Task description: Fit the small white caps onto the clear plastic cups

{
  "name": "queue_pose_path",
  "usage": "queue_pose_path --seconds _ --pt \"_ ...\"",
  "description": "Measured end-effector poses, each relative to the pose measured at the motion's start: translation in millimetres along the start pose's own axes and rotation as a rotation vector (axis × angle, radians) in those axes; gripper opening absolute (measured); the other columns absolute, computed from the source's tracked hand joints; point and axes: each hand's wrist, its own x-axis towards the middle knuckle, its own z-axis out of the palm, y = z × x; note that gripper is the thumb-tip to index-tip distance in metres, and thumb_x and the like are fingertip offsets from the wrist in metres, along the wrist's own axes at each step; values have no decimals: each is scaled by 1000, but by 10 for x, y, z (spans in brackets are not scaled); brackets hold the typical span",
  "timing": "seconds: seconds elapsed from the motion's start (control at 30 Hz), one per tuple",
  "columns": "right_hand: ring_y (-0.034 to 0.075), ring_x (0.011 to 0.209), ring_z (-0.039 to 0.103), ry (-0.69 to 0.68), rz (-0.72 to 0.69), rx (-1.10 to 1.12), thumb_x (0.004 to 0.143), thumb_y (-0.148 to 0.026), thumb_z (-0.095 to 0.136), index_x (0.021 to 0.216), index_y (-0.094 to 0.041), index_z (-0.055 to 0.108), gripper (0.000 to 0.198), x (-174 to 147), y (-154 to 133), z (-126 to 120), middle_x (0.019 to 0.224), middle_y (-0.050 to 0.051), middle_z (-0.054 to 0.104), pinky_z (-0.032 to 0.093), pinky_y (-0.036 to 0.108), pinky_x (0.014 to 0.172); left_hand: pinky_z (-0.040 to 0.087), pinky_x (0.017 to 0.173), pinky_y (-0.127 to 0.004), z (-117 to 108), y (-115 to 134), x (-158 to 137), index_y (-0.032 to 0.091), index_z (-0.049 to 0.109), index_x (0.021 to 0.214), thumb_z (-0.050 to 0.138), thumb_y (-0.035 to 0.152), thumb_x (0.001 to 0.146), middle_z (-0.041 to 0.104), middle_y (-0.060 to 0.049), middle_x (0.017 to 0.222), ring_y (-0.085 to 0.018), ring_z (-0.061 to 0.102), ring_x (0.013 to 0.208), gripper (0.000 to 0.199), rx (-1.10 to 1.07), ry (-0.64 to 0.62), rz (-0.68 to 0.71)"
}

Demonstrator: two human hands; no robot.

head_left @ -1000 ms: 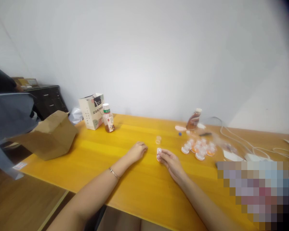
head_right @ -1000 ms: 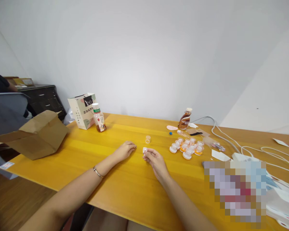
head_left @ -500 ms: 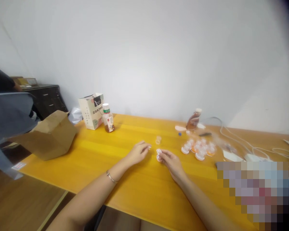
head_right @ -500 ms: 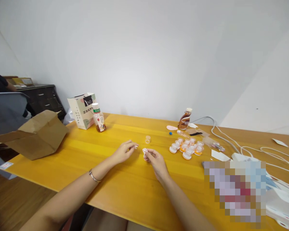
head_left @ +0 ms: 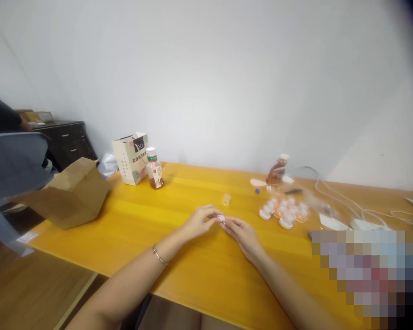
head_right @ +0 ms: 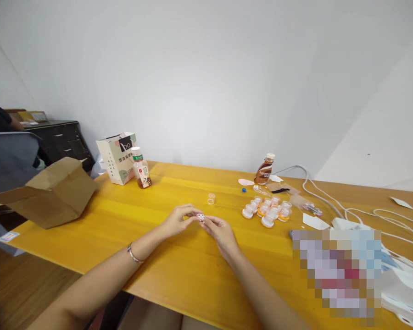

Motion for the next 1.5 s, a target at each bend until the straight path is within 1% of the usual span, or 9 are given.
queue_pose_path --seconds 0.17,0.3,0.47,0.6,0.7,0.93,1.07,1.23,1.5 --pt "13 82 61 -28 17 52 60 -28 71 78 -19 70 20 -14 -11 26 88 2 69 45 25 87 44 68 -23 -8 -2 7 15 63 90 49 24 80 53 -4 81 -11 51 75 19 83 67 54" --pt "12 80 62 -22 19 69 61 -26 70 77 -19 70 18 -16 -13 28 84 2 69 45 25 87 43 75 -25 -17 13 10 16 63 91 49 22 80 53 -5 86 -12 52 80 18 112 73 85" --pt "12 79 61 -20 38 62 60 -26 71 76 -18 69 18 -20 -11 21 86 2 69 45 25 86 44 76 -24 -54 9 -2 16 60 98 45 21 83 58 -6 89 -13 54 81 22 178 -10 112" --pt "12 78 61 -9 41 59 60 -26 71 74 -18 69 17 -18 -10 11 82 2 69 45 25 85 43 81 -24 -84 11 -12 18 59 102 40 22 85 58 -6 97 -13 54 89 26 317 -76 217" --pt "12 80 61 -26 43 56 60 -27 71 74 -18 69 17 -14 -13 7 85 3 69 46 24 85 44 80 -22 -97 12 -12 18 59 100 41 23 85 57 -6 98 -12 55 90 24 410 -119 256" --pt "12 79 61 -28 68 9 62 -27 69 74 -18 70 15 -15 -30 4 84 4 69 47 23 82 46 76 -25 -141 -45 -23 20 56 104 38 19 86 59 -5 100 -14 57 85 25 663 -162 313" --pt "13 79 61 -28 75 -2 62 -27 70 73 -18 70 15 -13 -26 -3 83 4 69 47 23 82 47 76 -25 -146 -53 -35 20 53 107 36 17 86 59 -6 102 -14 58 86 27 738 -194 336" --pt "13 80 61 -35 71 2 62 -28 69 71 -17 70 14 -7 -15 -10 83 4 69 46 24 83 47 76 -25 -108 -42 -40 20 53 106 37 22 87 59 -6 104 -14 58 88 25 748 -198 330" --pt "14 83 60 -40 91 9 61 -27 69 75 -17 70 17 -17 -50 -6 87 5 69 44 24 86 46 76 -24 -138 19 -20 18 55 100 37 22 86 60 -5 95 -13 57 86 22 623 -147 306"
